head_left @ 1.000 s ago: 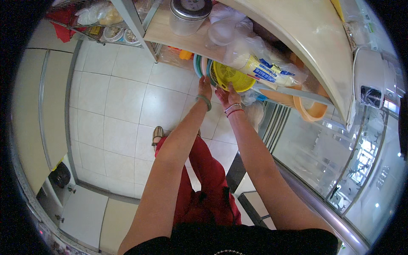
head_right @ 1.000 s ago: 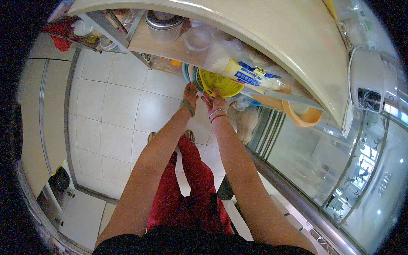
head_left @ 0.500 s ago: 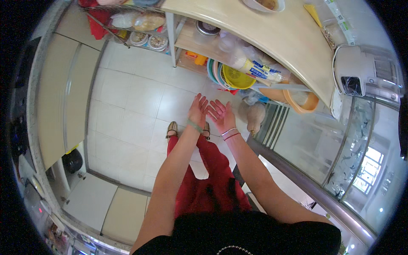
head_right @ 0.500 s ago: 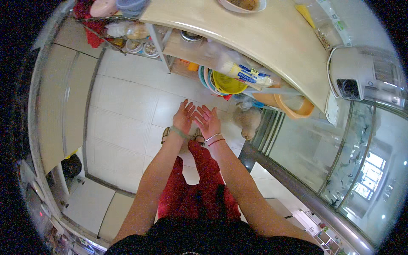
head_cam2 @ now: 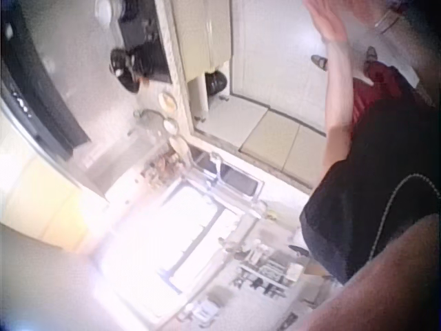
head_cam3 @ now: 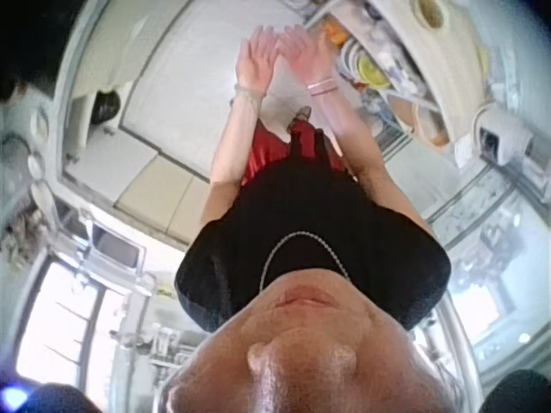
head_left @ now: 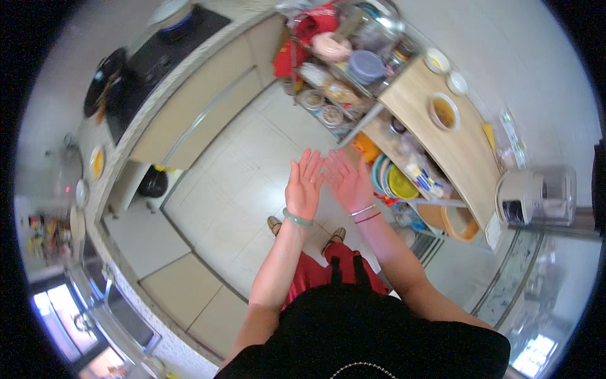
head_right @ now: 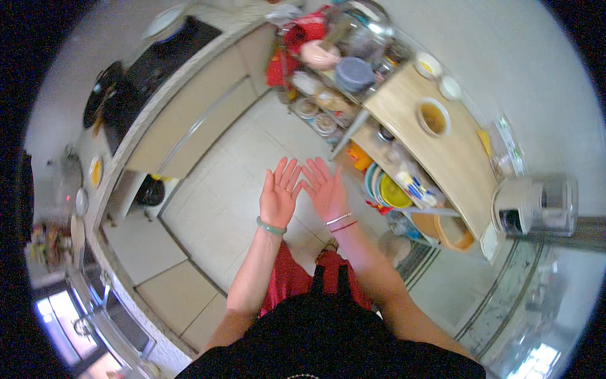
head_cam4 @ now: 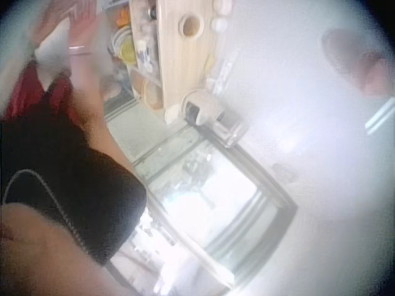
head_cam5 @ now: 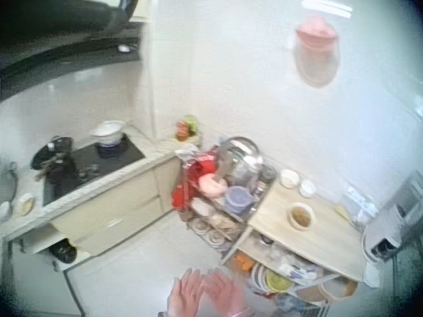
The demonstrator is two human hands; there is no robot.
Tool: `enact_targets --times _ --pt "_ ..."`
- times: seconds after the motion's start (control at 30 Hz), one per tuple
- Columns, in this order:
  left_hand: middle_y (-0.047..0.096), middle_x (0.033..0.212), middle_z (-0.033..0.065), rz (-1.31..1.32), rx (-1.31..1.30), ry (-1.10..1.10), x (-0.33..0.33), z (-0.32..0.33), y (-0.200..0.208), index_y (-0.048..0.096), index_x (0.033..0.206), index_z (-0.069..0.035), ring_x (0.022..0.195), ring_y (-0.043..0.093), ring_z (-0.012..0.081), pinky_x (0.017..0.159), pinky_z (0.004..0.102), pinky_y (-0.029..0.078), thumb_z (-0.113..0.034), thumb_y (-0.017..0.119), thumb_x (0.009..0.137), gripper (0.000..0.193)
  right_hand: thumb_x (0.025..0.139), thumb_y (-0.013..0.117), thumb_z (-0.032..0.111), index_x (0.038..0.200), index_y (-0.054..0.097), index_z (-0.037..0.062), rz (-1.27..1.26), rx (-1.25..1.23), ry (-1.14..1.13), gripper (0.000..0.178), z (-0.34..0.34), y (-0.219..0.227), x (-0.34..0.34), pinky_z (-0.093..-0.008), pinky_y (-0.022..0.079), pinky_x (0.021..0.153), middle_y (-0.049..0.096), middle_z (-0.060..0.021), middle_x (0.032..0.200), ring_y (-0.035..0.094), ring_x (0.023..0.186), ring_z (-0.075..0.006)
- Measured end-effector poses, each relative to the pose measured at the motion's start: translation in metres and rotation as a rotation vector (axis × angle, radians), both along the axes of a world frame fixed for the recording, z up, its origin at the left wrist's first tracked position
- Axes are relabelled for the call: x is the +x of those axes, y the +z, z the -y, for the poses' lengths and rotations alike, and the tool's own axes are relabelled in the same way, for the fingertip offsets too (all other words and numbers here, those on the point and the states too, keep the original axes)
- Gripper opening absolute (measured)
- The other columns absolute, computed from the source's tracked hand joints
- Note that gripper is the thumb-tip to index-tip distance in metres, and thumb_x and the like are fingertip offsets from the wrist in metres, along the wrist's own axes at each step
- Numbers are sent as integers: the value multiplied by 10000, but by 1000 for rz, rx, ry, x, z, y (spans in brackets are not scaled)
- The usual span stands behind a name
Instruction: The person stir-fries meat and vegetables in a wok using a spatula. They transfer the cooked food from a plate into the wok, stir it, and then move a plate of cooked meat to a dining table. The person also cleans the stovetop with a cloth.
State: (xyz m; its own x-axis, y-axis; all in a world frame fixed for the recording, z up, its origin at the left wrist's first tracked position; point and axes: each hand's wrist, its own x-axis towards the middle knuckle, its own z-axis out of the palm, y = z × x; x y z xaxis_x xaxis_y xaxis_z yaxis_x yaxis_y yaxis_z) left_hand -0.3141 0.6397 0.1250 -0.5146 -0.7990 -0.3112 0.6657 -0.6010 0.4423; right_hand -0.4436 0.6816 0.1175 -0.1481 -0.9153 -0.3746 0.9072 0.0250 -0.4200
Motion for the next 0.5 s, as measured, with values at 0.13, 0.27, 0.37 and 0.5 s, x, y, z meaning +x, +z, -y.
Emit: enact_targets --times 0.13,0.27,0.37,0.5 --pt "292 1450 92 -90 -97 152 74 44 49 252 1415 -99 1346 244 220 1100 396 158 -465 251 969 577 941 240 537 1411 224 55 -20 -159 139 674 64 48 64 -421 263 1067 312 -112 1434 313 1309 -271" --pt "286 1452 91 -77 -166 315 161 84 89 247 1416 -105 1346 243 218 1103 403 152 -466 256 968 576 947 252 509 1399 252 56 69 -226 243 640 121 92 146 -432 252 1076 311 -106 1436 298 1320 -274" --pt "291 1450 86 -82 -224 443 223 106 113 255 1414 -120 1342 253 216 1098 406 164 -454 261 970 555 945 256 518 1400 244 51 102 -280 336 652 157 115 204 -432 261 1069 320 -112 1430 313 1311 -271" --pt "306 1442 80 -84 -265 579 288 129 136 280 1404 -151 1330 276 212 1087 410 193 -431 269 975 513 949 262 504 1392 261 49 116 -351 430 635 204 136 254 -432 286 1057 329 -118 1424 332 1302 -276"
